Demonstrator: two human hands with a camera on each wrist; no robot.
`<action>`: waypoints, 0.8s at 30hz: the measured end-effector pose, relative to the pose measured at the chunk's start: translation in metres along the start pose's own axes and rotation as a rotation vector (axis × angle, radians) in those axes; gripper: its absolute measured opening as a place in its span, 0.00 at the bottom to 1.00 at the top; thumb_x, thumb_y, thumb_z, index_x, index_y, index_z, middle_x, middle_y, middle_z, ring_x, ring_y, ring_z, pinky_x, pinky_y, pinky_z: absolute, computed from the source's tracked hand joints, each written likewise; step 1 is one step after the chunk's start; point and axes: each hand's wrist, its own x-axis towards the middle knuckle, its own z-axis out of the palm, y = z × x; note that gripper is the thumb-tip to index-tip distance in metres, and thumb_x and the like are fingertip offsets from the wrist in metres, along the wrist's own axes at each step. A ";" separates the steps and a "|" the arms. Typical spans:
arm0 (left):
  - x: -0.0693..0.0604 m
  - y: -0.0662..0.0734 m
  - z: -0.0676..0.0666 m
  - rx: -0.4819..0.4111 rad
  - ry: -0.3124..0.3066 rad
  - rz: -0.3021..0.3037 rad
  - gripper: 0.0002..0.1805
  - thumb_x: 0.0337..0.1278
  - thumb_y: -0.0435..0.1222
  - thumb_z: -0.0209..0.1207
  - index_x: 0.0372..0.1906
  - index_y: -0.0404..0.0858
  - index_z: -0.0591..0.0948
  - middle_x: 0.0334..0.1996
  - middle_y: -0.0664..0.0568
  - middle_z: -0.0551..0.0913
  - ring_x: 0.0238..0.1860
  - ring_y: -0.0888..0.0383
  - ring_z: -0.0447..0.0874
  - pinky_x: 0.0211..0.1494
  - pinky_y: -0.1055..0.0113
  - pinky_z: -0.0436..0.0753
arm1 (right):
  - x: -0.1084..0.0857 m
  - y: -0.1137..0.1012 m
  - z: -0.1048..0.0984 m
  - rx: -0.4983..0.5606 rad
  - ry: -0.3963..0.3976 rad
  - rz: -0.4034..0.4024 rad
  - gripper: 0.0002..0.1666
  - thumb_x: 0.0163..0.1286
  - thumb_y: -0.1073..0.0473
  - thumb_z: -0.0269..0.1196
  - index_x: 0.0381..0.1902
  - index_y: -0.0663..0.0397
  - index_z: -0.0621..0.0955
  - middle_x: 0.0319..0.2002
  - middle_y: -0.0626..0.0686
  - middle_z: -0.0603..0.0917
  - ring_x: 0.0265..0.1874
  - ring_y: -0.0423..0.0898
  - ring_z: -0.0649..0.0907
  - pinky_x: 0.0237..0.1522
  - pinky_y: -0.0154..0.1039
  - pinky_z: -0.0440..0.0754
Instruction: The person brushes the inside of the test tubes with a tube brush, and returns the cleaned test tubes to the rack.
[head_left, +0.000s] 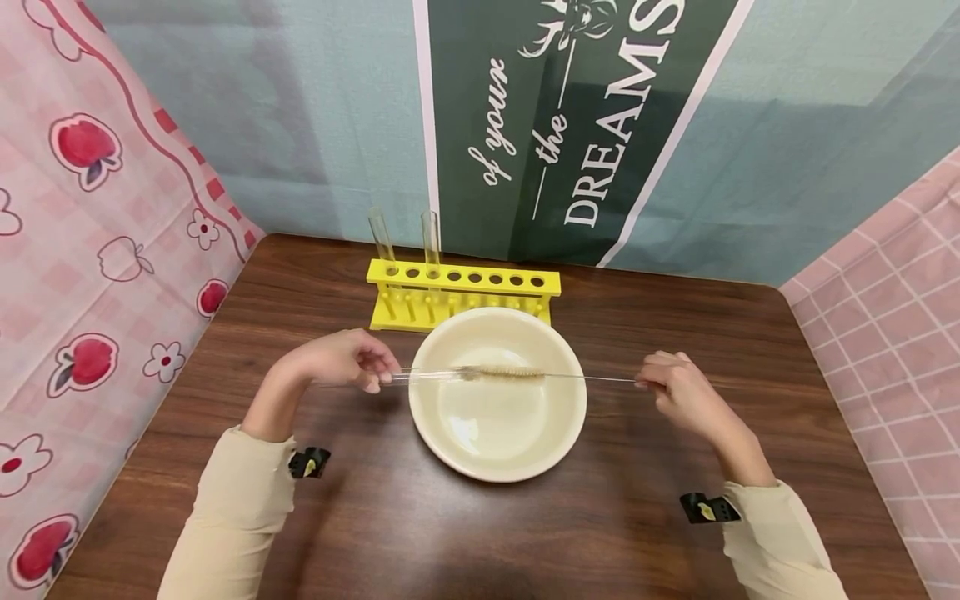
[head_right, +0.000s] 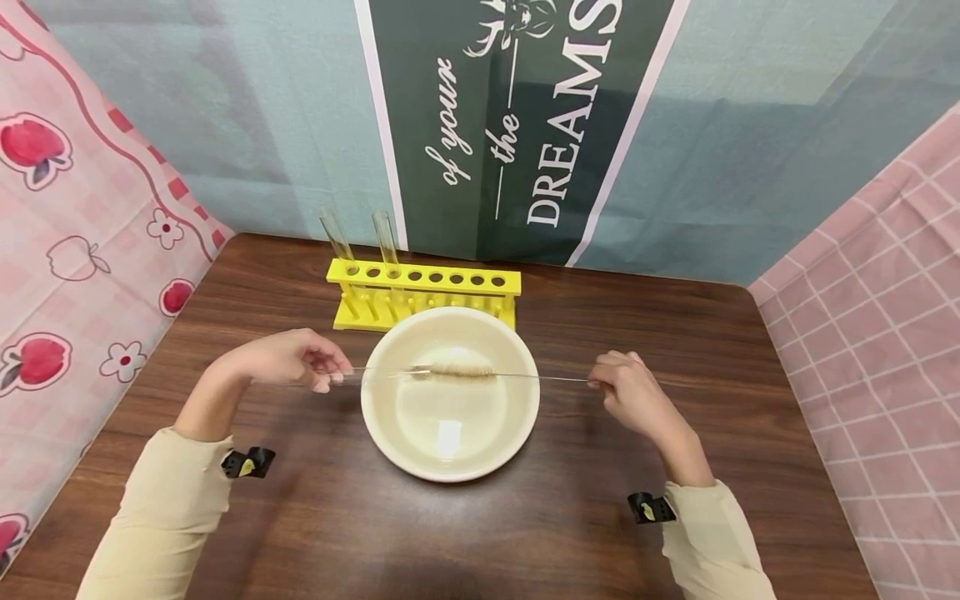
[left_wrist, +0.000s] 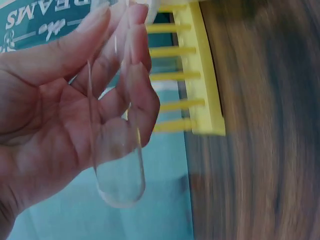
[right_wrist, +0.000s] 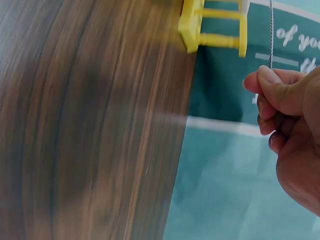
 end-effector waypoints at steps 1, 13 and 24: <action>-0.004 -0.002 -0.002 0.016 0.017 -0.014 0.13 0.43 0.19 0.58 0.40 0.25 0.78 0.31 0.46 0.80 0.34 0.55 0.77 0.37 0.66 0.78 | -0.004 0.003 -0.003 -0.005 0.004 0.007 0.24 0.41 0.84 0.58 0.17 0.47 0.75 0.18 0.41 0.68 0.22 0.38 0.67 0.27 0.36 0.56; -0.022 -0.012 -0.007 0.002 0.114 -0.061 0.14 0.41 0.16 0.57 0.37 0.27 0.79 0.29 0.48 0.79 0.33 0.53 0.77 0.35 0.65 0.78 | -0.033 0.020 -0.019 0.039 0.027 0.094 0.22 0.42 0.80 0.65 0.19 0.45 0.77 0.19 0.39 0.72 0.21 0.34 0.66 0.28 0.32 0.61; -0.013 -0.012 0.001 0.050 0.160 -0.039 0.14 0.39 0.16 0.56 0.36 0.29 0.80 0.27 0.49 0.80 0.31 0.53 0.77 0.33 0.65 0.77 | -0.030 0.015 -0.014 0.156 -0.035 0.101 0.20 0.43 0.80 0.65 0.21 0.48 0.80 0.21 0.36 0.72 0.23 0.33 0.69 0.28 0.29 0.65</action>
